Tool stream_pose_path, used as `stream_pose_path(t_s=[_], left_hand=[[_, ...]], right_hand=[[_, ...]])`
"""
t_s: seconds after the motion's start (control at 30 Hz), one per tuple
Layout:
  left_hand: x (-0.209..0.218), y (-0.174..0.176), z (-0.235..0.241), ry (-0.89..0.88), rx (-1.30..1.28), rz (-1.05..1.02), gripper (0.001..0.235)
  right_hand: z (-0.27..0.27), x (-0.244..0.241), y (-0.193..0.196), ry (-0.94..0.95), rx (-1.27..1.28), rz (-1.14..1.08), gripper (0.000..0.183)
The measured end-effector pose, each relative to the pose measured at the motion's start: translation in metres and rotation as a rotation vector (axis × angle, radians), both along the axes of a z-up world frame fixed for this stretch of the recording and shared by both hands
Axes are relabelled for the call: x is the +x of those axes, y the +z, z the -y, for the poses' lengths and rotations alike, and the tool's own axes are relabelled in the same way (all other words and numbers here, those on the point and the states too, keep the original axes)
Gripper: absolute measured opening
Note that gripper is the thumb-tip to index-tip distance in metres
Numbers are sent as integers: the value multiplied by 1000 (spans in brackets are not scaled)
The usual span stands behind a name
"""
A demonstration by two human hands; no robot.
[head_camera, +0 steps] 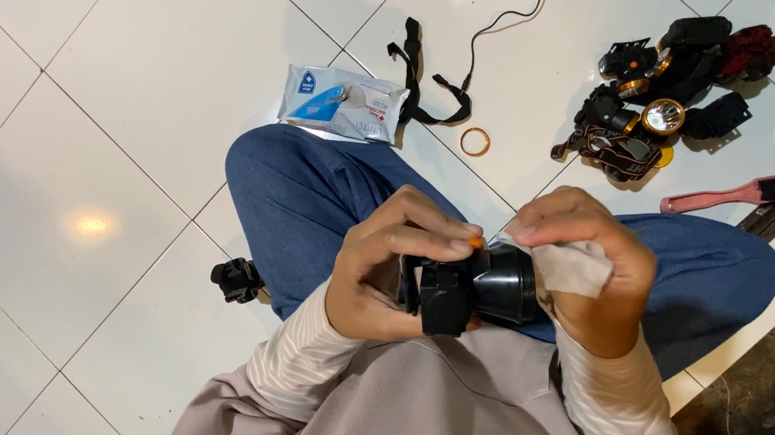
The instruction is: The person sits on the floor and wipes a black headlamp with a white wipe, cleaning the lens and body. They then pick up a small orange ring and wipe it thoroughly before placing it down and wiping their hands.
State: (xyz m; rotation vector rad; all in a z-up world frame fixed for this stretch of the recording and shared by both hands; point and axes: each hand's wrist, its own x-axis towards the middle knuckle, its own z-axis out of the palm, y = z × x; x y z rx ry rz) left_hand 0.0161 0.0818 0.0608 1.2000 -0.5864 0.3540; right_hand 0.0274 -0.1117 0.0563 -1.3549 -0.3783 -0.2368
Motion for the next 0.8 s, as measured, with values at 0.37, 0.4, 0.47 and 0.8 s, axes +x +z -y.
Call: stream_pose_path(t_s=[0.37,0.4,0.47,0.8], left_hand=[[0,-10,-7,-170,-52,-302,61],[0,-10,-8,-190,-54,-360,57],[0,-17,-8,-209,-56,-415,52],[0,-36,3,-154,-71,-511,23]], right_hand=[[13,-1,11,-117,-414,492,7],[20,-4,1,-137,-494,566,8],[30,-11,-6,-157,-574,644,10],[41,-1,28,-89,-951,1251,20]])
